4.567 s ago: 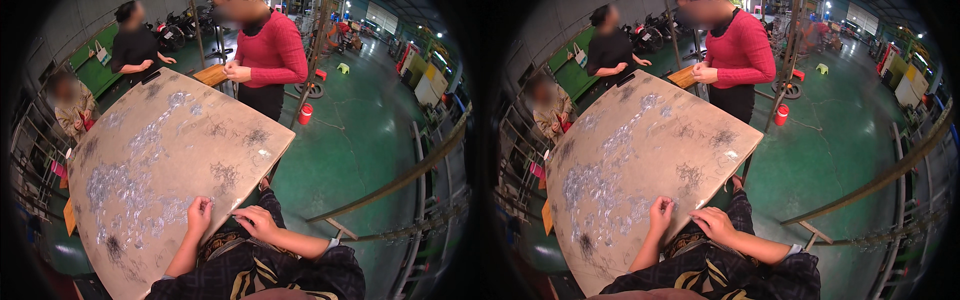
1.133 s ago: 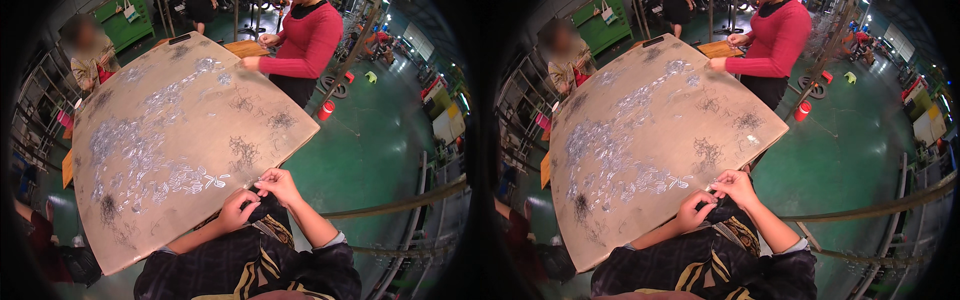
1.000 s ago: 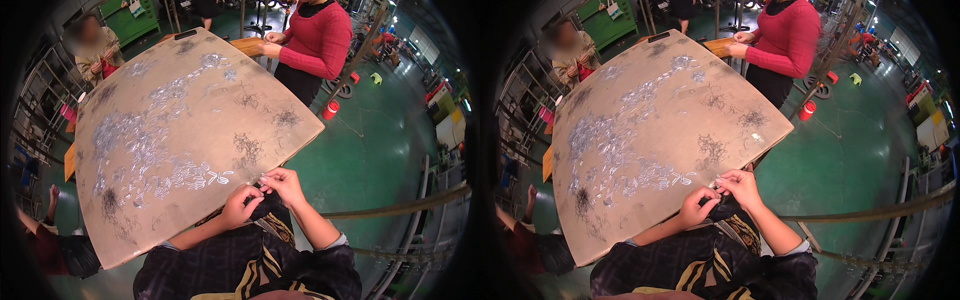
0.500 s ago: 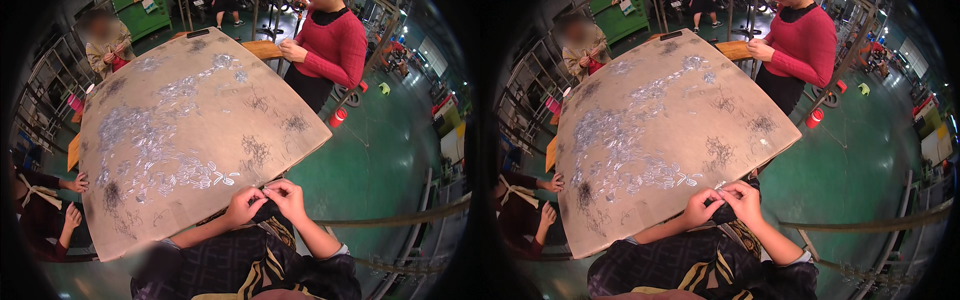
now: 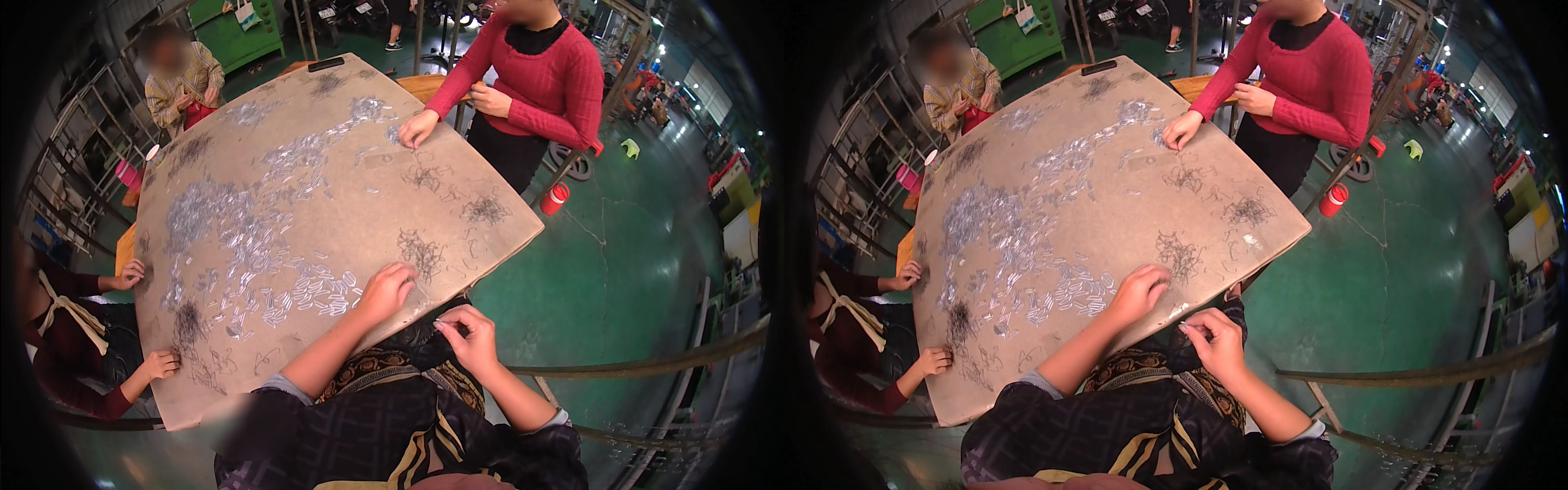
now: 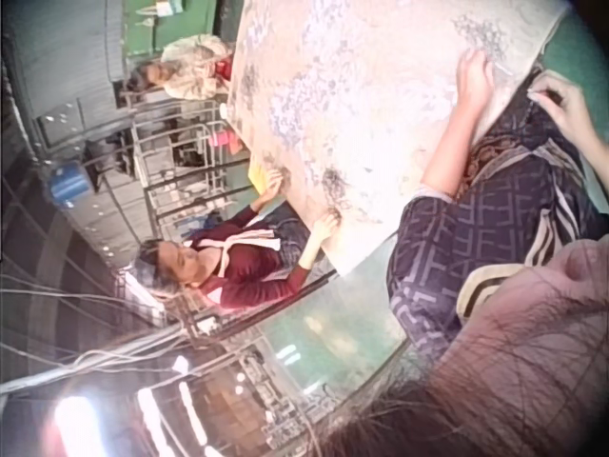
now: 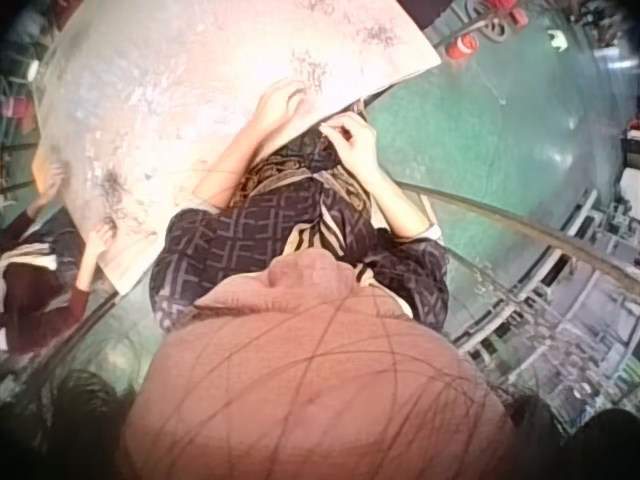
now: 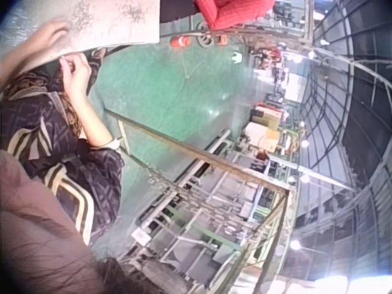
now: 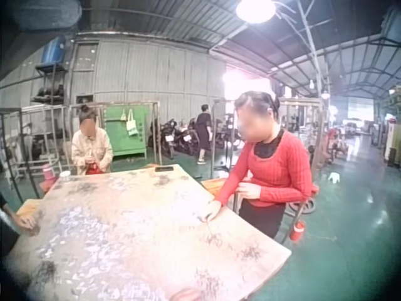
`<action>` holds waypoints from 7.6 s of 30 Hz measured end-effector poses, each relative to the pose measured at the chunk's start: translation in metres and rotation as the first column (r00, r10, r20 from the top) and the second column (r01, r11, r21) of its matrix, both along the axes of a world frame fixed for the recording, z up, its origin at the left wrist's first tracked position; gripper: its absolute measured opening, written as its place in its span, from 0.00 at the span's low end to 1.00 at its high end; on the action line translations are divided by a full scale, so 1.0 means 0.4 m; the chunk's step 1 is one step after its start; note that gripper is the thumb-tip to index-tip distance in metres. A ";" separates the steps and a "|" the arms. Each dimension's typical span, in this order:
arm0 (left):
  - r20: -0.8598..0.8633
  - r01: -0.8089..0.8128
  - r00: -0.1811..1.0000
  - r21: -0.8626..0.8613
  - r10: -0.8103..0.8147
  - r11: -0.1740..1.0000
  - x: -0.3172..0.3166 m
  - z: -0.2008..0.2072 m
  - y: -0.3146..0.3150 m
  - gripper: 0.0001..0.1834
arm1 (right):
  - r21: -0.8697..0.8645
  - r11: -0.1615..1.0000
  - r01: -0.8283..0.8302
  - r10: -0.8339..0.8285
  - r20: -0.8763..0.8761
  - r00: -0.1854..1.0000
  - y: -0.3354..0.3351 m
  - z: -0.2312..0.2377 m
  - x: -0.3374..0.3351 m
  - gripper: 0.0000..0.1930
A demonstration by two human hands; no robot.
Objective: The person repeatedly picks small white pieces from a large board and assembles them by hand, then places the assembled items onto a nearby rack. The task is performed continuously with coworkers also working at the same board.
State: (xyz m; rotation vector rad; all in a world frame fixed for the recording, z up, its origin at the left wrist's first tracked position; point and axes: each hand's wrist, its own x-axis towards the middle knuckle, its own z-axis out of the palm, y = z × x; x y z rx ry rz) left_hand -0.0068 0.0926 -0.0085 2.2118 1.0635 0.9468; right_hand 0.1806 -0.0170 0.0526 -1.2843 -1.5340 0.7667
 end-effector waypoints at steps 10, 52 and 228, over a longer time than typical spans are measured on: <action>-0.353 0.004 0.931 0.273 0.096 0.962 0.044 -0.064 0.126 0.14 | 0.001 1.000 0.031 -0.031 0.000 1.000 -0.011 0.012 0.011 0.03; 0.262 -0.056 0.943 -0.487 0.207 0.871 -0.044 0.056 0.144 0.03 | 0.012 0.987 0.161 -0.159 -0.085 0.984 0.035 -0.025 0.027 0.06; 0.586 0.389 0.805 -0.406 -0.091 0.827 -0.001 0.080 -0.119 0.03 | 0.008 1.000 -0.003 0.003 -0.019 1.000 0.003 -0.023 -0.026 0.05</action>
